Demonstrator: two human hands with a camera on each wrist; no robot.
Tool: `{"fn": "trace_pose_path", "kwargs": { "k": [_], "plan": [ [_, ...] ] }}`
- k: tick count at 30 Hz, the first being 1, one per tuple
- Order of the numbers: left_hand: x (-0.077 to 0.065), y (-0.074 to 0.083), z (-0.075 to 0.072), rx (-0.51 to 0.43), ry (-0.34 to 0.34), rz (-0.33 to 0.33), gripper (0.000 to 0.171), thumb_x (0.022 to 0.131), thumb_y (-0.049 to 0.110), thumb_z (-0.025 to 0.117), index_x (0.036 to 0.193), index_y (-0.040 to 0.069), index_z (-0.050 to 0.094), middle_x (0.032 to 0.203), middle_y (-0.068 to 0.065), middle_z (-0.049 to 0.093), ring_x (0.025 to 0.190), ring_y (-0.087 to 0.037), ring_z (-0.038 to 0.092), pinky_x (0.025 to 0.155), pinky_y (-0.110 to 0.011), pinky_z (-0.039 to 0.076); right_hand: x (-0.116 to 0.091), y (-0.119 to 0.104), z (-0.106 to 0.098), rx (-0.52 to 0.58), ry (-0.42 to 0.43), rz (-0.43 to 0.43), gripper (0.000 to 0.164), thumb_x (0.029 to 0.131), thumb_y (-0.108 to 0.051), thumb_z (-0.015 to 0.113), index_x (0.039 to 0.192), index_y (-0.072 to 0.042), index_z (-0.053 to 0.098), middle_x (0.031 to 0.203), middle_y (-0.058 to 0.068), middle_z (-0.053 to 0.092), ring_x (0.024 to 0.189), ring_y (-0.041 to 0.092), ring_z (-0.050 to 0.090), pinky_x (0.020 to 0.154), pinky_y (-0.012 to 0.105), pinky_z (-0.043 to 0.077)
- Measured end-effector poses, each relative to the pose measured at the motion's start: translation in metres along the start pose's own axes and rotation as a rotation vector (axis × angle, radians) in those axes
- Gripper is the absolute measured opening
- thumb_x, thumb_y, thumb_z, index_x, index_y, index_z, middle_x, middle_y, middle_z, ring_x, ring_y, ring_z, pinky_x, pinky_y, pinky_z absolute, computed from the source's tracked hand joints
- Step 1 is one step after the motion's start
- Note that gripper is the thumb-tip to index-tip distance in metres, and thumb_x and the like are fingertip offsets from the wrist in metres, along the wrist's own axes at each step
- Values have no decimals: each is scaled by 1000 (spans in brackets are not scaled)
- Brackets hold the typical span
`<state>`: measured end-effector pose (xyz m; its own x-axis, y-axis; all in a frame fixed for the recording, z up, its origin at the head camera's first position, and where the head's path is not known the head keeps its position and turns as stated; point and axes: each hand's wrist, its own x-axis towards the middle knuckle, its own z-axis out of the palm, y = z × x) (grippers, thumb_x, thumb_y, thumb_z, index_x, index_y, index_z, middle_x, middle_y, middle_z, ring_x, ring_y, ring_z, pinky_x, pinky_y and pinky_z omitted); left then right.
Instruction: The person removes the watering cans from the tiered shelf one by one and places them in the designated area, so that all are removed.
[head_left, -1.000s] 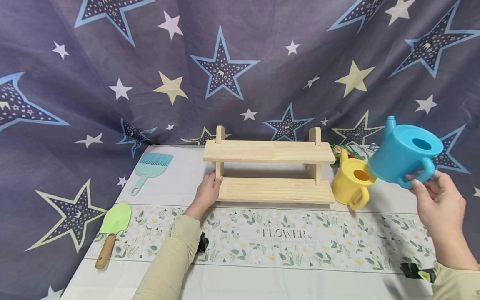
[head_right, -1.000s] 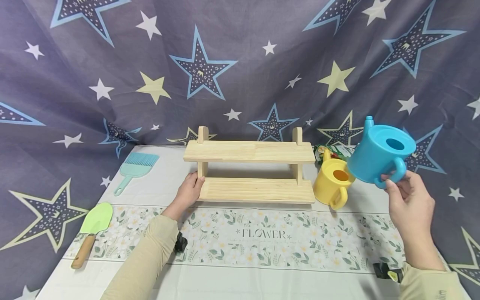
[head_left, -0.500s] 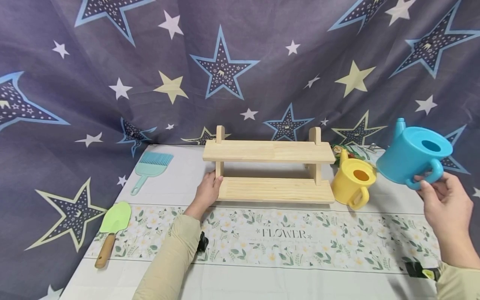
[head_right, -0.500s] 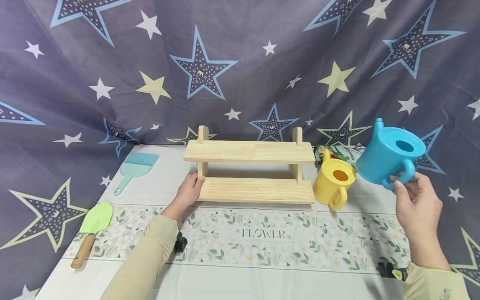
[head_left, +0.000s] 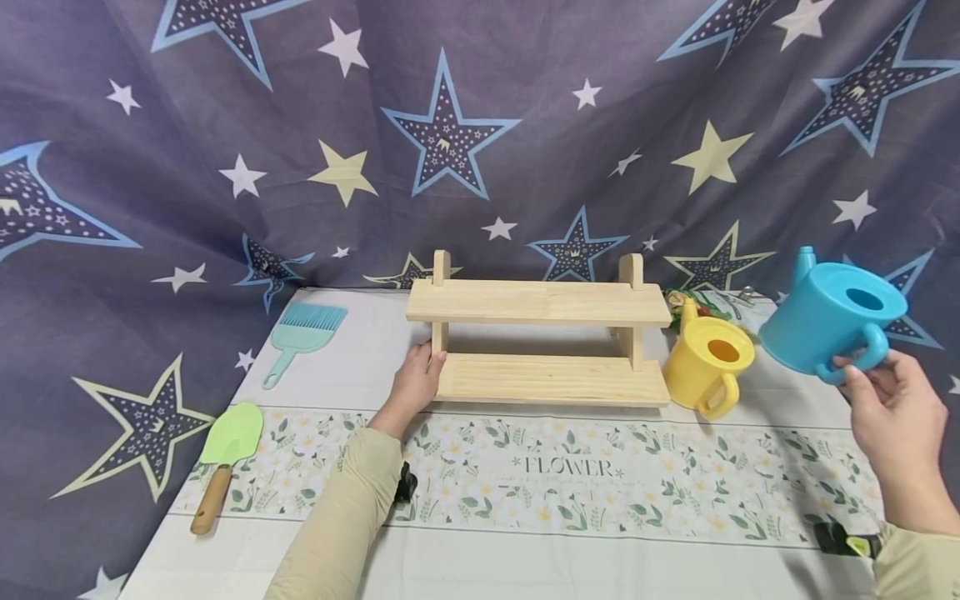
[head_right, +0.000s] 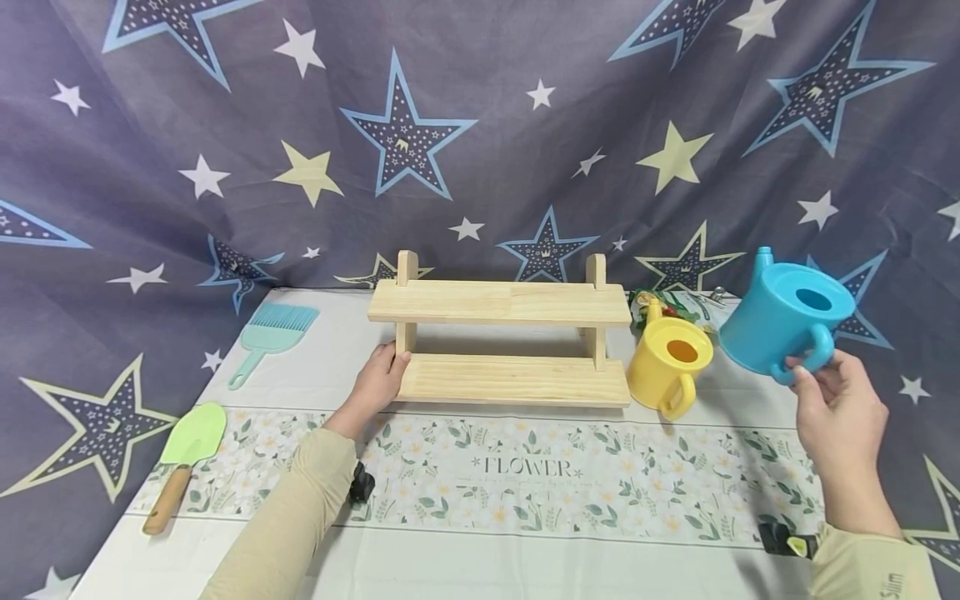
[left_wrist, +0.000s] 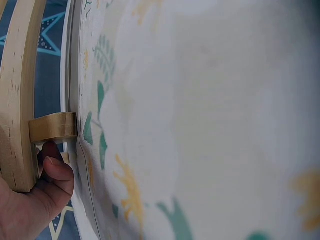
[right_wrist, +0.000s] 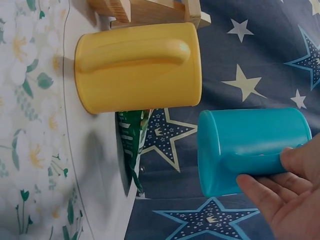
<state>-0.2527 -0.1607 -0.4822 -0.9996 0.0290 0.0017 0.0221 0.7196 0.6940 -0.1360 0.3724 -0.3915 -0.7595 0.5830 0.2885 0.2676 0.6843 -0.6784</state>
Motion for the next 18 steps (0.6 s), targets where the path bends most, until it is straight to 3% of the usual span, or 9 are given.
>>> {"fn": "trace_pose_path", "kwargs": {
  "k": [6,18],
  "plan": [
    [0,-1,0,6,-3,8,53,106,32,38,148,0,34,130,-21,47,122,-38,50,104,-54,39,2,6,3,-1,-47,52,41,106,-16,42,144,-4,37,141,16,51,128,36,49,103,47,42],
    [2,-2,0,3,-5,6,53,106,32,38,148,-1,35,129,-21,47,121,-38,50,103,-53,40,-1,19,10,-8,-70,52,39,106,-14,42,143,-2,37,141,18,50,127,40,49,103,49,41]
  ]
}}
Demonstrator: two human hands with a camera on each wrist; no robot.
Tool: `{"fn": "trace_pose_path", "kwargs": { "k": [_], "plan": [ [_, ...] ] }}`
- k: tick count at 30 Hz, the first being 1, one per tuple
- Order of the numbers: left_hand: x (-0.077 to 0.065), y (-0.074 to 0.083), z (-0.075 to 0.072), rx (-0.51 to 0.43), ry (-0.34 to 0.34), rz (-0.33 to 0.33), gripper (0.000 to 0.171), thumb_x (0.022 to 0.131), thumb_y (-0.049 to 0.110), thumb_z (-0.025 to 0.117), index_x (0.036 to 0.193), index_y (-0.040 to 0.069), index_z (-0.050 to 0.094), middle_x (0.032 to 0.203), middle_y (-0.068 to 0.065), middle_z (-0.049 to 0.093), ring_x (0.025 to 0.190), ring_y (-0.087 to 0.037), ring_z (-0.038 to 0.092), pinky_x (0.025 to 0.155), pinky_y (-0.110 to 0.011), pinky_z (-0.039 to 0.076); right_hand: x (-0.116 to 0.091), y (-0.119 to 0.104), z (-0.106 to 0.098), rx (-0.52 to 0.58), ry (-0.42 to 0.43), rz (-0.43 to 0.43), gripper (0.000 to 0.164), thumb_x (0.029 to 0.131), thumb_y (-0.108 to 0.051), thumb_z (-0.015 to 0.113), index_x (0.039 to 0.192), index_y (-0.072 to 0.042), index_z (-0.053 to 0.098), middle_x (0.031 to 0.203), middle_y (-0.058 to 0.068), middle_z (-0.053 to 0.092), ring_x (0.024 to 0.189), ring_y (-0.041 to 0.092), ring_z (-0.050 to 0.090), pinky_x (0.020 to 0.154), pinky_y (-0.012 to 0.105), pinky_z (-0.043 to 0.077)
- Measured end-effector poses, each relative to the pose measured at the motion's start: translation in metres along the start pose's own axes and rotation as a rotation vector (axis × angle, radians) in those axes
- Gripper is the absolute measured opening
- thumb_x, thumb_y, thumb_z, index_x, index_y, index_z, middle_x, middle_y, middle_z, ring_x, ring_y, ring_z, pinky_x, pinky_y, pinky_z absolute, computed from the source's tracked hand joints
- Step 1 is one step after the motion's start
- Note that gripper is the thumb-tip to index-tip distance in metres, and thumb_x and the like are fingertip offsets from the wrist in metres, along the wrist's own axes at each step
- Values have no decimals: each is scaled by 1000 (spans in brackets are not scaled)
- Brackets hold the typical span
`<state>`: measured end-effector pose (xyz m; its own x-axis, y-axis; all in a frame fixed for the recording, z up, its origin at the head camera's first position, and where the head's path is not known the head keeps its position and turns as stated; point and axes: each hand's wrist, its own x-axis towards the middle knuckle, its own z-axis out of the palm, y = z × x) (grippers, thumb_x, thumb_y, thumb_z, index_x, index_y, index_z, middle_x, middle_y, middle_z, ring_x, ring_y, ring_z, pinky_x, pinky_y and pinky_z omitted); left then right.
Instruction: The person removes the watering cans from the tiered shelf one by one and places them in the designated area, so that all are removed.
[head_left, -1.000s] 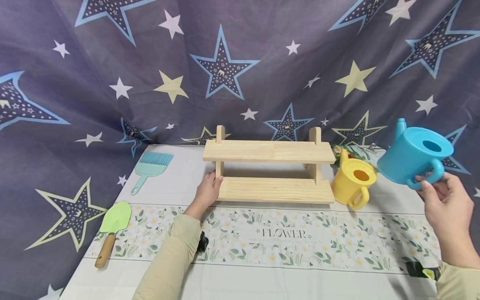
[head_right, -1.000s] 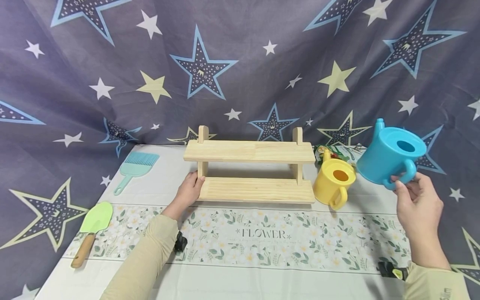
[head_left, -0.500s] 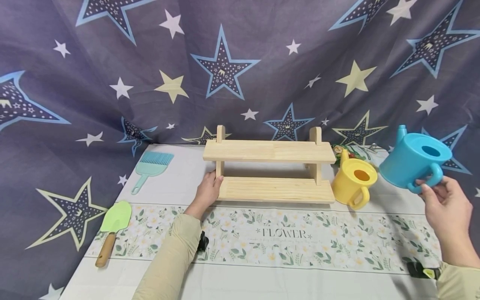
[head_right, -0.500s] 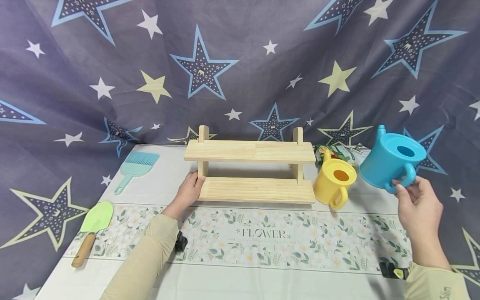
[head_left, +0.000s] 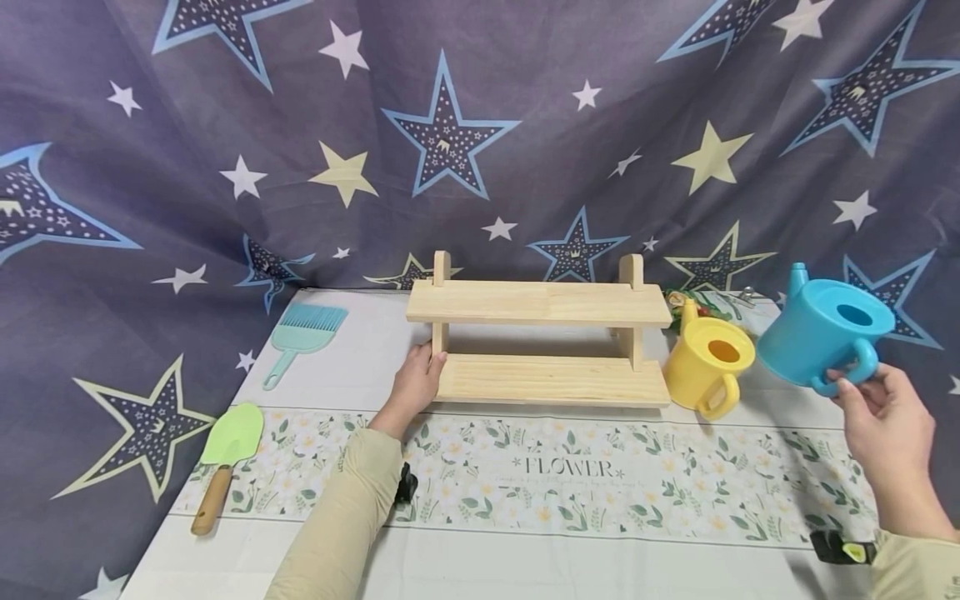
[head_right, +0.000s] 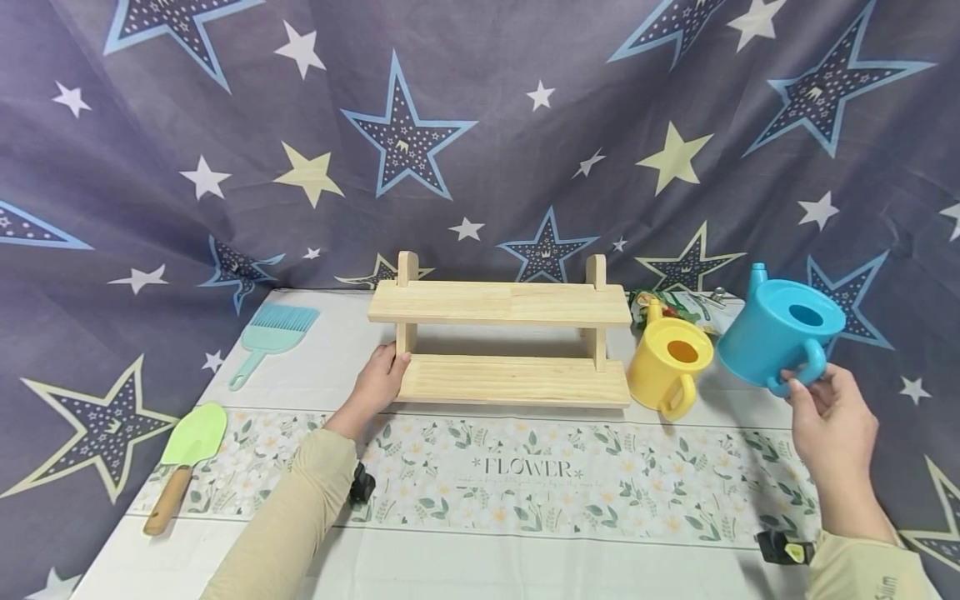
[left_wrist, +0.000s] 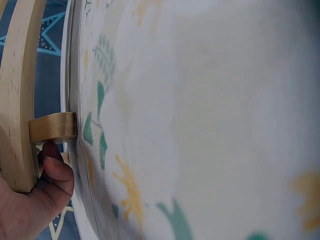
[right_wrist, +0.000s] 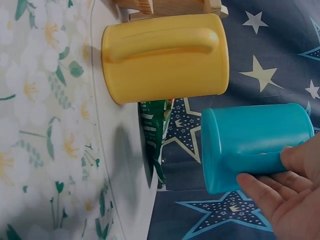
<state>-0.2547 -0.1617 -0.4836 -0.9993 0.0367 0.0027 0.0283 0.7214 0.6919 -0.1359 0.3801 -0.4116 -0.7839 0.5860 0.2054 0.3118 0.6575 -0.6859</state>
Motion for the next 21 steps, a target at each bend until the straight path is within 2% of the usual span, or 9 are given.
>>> {"fn": "trace_pose_path", "kwargs": {
  "k": [9,18,21],
  "plan": [
    [-2,1,-1,-5,-1,-8,53,106,33,38,148,0,35,130,-21,47,123,-38,49,104,-53,39,-2,7,7,25,-25,23,39,105,-14,43,142,-2,37,141,20,50,129,40,47,103,51,41],
    [-1,0,0,-1,-1,-10,54,106,33,38,148,0,35,132,-22,46,125,-38,48,105,-54,38,-3,18,14,14,-79,6,41,105,-17,44,141,1,37,140,24,50,127,43,47,99,55,42],
    [-1,1,0,-4,-5,-16,54,106,33,38,149,1,34,133,-21,46,125,-38,48,105,-54,38,-2,21,14,5,-104,0,43,105,-22,46,140,2,38,138,25,50,126,36,52,96,57,44]
  ]
}}
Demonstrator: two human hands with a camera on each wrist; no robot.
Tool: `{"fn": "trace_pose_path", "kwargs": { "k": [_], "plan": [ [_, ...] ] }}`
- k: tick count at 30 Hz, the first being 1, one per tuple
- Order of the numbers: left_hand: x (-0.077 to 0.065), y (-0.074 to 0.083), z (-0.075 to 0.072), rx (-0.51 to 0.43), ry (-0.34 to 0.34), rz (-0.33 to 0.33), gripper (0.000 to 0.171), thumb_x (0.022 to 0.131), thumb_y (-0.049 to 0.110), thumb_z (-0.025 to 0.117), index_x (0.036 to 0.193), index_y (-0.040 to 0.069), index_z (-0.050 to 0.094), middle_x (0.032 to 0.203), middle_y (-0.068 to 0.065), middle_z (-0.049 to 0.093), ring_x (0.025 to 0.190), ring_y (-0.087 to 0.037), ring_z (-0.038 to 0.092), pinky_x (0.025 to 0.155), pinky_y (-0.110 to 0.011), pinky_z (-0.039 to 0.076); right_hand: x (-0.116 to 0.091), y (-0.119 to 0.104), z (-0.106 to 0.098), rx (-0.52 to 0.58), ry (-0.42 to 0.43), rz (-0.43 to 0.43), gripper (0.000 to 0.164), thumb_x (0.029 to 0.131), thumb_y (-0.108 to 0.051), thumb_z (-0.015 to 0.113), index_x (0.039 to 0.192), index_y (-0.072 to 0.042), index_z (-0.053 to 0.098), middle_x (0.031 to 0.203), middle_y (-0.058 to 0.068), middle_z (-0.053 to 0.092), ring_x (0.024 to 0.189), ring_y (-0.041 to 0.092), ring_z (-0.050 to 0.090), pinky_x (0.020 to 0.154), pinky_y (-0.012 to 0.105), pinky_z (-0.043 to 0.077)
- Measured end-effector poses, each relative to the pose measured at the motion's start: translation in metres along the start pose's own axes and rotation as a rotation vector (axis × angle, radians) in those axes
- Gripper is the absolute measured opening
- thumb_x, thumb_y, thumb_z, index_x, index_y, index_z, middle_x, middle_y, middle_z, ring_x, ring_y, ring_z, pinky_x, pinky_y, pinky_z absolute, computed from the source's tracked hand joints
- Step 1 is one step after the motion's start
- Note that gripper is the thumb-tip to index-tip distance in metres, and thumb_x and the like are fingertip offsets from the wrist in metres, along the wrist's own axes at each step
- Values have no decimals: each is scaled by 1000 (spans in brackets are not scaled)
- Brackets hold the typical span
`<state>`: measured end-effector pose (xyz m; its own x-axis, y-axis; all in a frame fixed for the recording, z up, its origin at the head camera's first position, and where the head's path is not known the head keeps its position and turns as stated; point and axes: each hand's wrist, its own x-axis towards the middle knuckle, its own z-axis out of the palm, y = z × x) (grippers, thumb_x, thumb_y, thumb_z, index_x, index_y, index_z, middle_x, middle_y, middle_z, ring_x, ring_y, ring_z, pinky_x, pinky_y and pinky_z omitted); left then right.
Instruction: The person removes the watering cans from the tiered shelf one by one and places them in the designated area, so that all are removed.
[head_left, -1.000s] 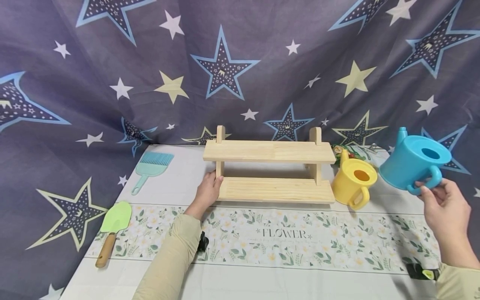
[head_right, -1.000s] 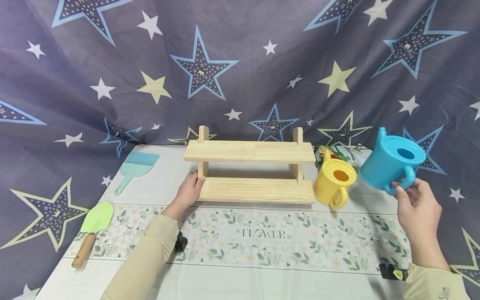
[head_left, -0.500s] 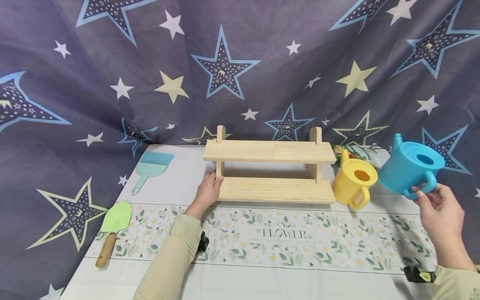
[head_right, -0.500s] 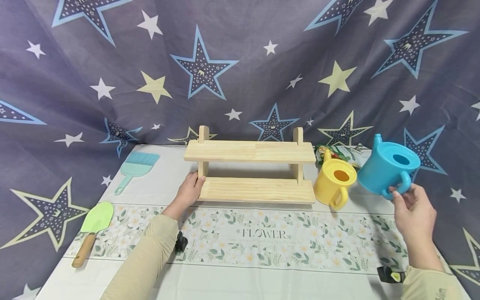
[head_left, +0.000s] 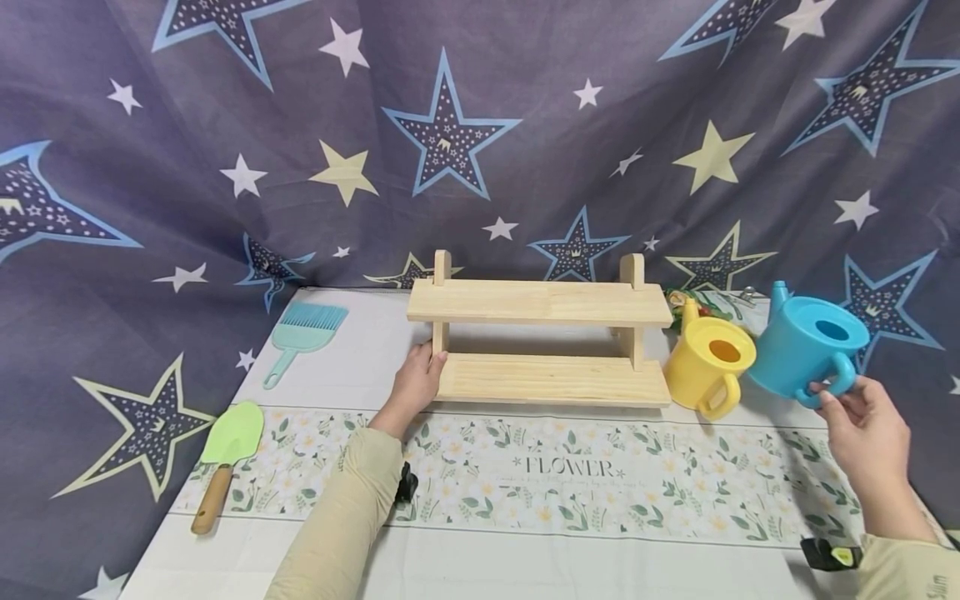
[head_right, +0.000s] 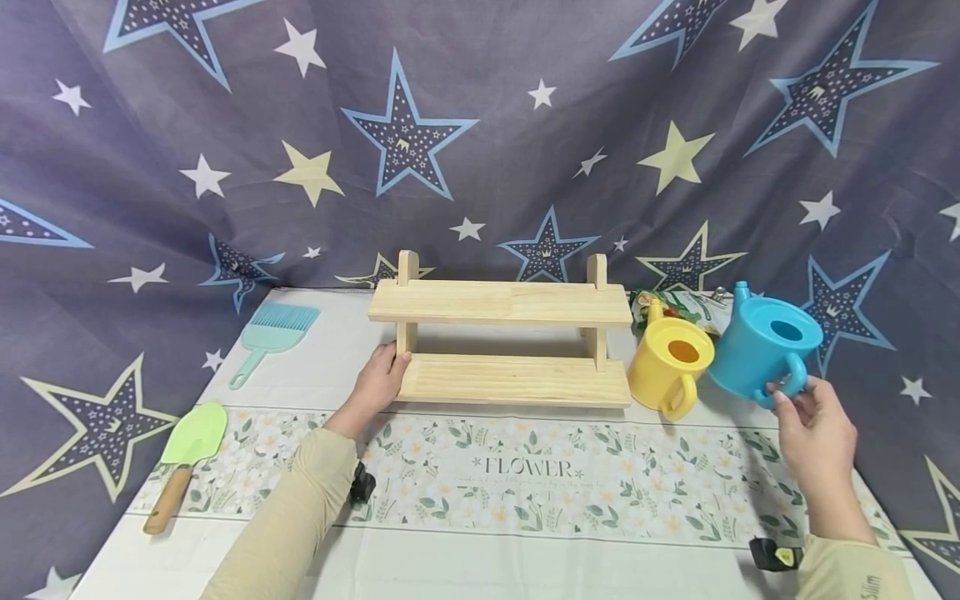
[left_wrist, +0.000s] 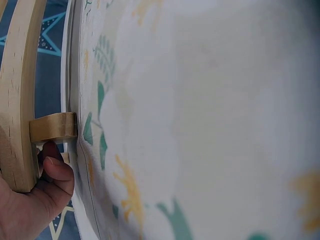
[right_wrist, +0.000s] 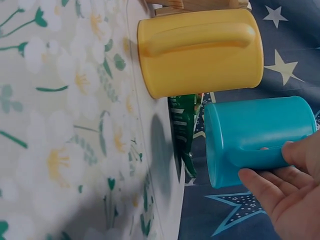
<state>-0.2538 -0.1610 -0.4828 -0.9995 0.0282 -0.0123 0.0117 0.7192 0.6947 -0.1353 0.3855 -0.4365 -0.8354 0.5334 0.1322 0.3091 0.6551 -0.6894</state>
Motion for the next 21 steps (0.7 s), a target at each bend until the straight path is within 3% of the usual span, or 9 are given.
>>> {"fn": "trace_pose_path", "kwargs": {
  "k": [4,7,12,17,21],
  "plan": [
    [-1,2,-1,-4,1,-4,53,106,33,38,148,1,35,132,-21,46,124,-38,48,105,-53,38,-1,3,1,-11,-30,-3,44,104,-27,48,138,0,41,136,24,53,116,14,59,92,55,47],
    [-1,2,-1,-4,1,-4,53,106,33,38,148,1,35,130,-21,47,123,-38,49,104,-53,39,0,6,4,-17,-36,1,43,104,-27,47,138,-1,41,135,24,54,109,6,60,91,54,48],
    [-1,2,-1,-4,2,3,54,106,33,38,149,1,34,129,-21,47,122,-38,50,103,-53,40,1,8,8,-16,-49,11,42,104,-24,46,139,0,40,135,25,54,112,20,63,92,57,47],
    [0,1,0,-1,5,9,53,106,32,39,148,0,35,128,-21,48,121,-38,51,102,-53,41,3,12,8,16,-102,26,45,104,-24,46,139,4,37,138,28,49,123,45,50,92,63,44],
    [0,1,-1,1,5,9,53,106,32,39,148,-1,35,128,-21,47,121,-38,51,102,-53,41,3,14,11,28,-107,24,44,105,-21,46,139,4,35,138,30,48,124,50,46,91,65,43]
  ]
}}
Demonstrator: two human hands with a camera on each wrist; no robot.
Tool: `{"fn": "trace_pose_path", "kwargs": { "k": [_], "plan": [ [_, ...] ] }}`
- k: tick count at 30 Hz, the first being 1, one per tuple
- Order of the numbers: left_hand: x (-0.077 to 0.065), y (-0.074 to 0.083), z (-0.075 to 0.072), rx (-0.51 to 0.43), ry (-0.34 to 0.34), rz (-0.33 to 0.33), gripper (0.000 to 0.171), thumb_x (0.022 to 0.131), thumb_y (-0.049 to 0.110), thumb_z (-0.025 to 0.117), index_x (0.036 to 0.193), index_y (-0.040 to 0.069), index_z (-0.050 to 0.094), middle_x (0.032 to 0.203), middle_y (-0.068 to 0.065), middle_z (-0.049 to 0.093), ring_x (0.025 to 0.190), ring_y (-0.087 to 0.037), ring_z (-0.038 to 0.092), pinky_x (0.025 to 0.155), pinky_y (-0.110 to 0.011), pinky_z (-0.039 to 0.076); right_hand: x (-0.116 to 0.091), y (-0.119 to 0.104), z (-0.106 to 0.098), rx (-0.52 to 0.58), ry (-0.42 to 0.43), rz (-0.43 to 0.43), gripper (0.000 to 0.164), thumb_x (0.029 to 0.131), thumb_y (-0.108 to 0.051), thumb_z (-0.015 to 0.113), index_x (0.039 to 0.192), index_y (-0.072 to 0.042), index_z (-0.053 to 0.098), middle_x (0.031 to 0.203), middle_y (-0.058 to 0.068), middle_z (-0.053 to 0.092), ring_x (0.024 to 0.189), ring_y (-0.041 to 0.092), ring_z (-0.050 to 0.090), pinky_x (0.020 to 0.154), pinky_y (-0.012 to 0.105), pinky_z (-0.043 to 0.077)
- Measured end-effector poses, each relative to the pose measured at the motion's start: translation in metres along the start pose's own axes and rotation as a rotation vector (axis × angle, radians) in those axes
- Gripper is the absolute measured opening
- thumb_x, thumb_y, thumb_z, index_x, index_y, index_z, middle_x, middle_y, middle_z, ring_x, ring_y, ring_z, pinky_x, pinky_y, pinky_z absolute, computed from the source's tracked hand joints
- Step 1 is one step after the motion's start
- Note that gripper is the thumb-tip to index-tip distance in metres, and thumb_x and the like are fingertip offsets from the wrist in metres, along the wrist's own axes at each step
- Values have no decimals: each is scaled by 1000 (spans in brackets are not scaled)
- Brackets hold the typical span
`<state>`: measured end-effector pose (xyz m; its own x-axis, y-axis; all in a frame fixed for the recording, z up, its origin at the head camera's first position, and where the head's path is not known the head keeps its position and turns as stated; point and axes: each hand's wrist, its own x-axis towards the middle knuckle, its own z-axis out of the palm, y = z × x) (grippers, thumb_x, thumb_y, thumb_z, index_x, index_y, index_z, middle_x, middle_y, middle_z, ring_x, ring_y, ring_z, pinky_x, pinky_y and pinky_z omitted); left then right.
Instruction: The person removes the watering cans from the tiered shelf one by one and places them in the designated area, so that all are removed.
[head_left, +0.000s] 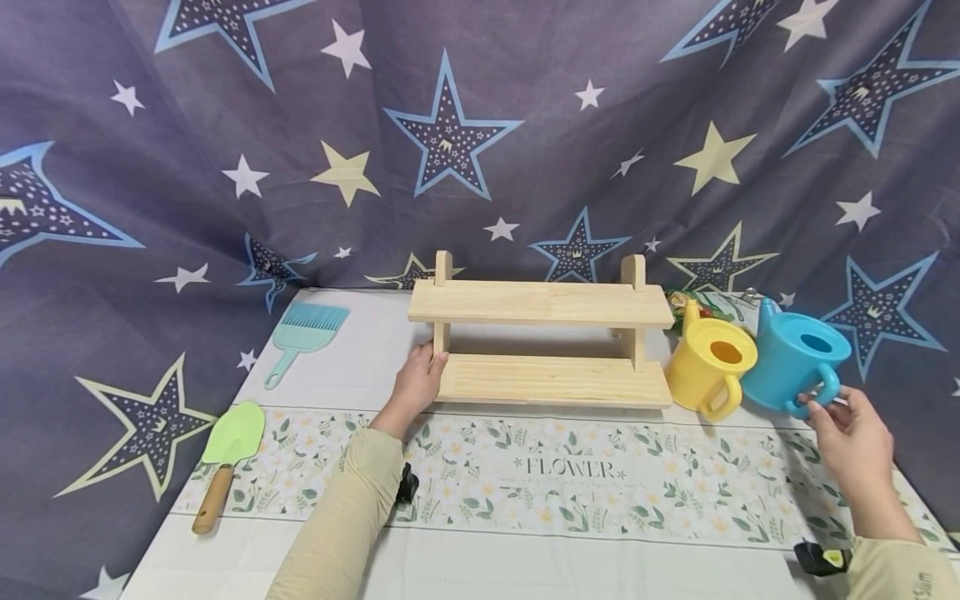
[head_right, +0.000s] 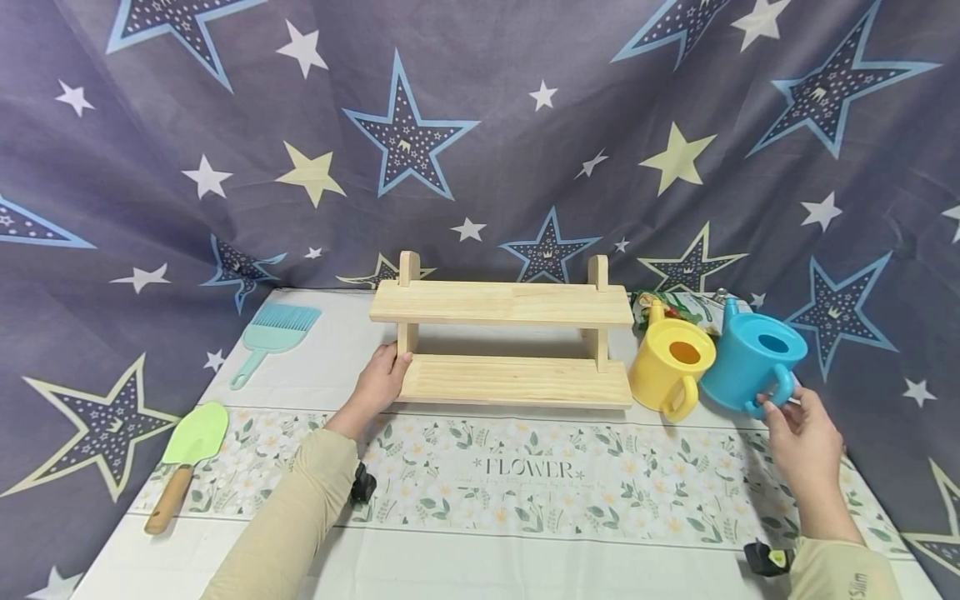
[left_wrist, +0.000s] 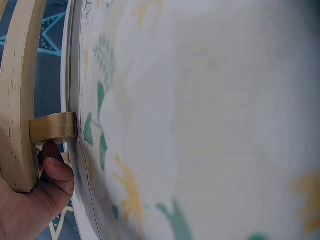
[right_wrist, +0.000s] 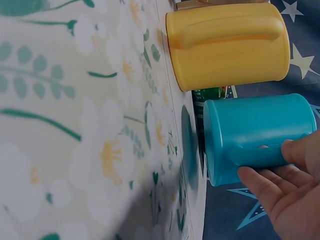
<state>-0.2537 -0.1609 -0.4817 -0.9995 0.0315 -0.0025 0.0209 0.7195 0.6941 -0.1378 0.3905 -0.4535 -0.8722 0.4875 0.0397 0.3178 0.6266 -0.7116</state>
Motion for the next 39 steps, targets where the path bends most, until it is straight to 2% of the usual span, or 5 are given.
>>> {"fn": "trace_pose_path", "kwargs": {
  "k": [12,25,31,39],
  "plan": [
    [-1,0,0,7,1,1,53,106,32,39,148,-1,35,128,-21,48,121,-38,50,103,-54,40,0,5,7,-19,-3,-14,41,105,-16,44,139,5,36,135,31,50,118,52,50,89,62,46],
    [0,0,0,-3,-2,-13,53,106,33,39,149,1,34,129,-20,47,122,-37,50,104,-53,40,1,12,9,-54,-29,-60,37,104,-13,47,132,10,40,128,39,50,113,56,52,84,66,45],
    [0,0,0,-4,-6,-14,54,106,33,38,149,1,33,131,-21,46,123,-38,49,105,-53,39,1,15,10,-77,-40,-49,40,103,-15,48,134,10,40,129,40,48,116,58,48,86,66,45],
    [-1,0,0,-5,10,-7,53,106,31,40,148,-1,35,128,-20,48,120,-37,51,102,-52,41,-4,16,8,-47,-37,-43,47,102,-16,51,139,11,37,133,38,47,119,57,46,88,65,45]
  ]
}}
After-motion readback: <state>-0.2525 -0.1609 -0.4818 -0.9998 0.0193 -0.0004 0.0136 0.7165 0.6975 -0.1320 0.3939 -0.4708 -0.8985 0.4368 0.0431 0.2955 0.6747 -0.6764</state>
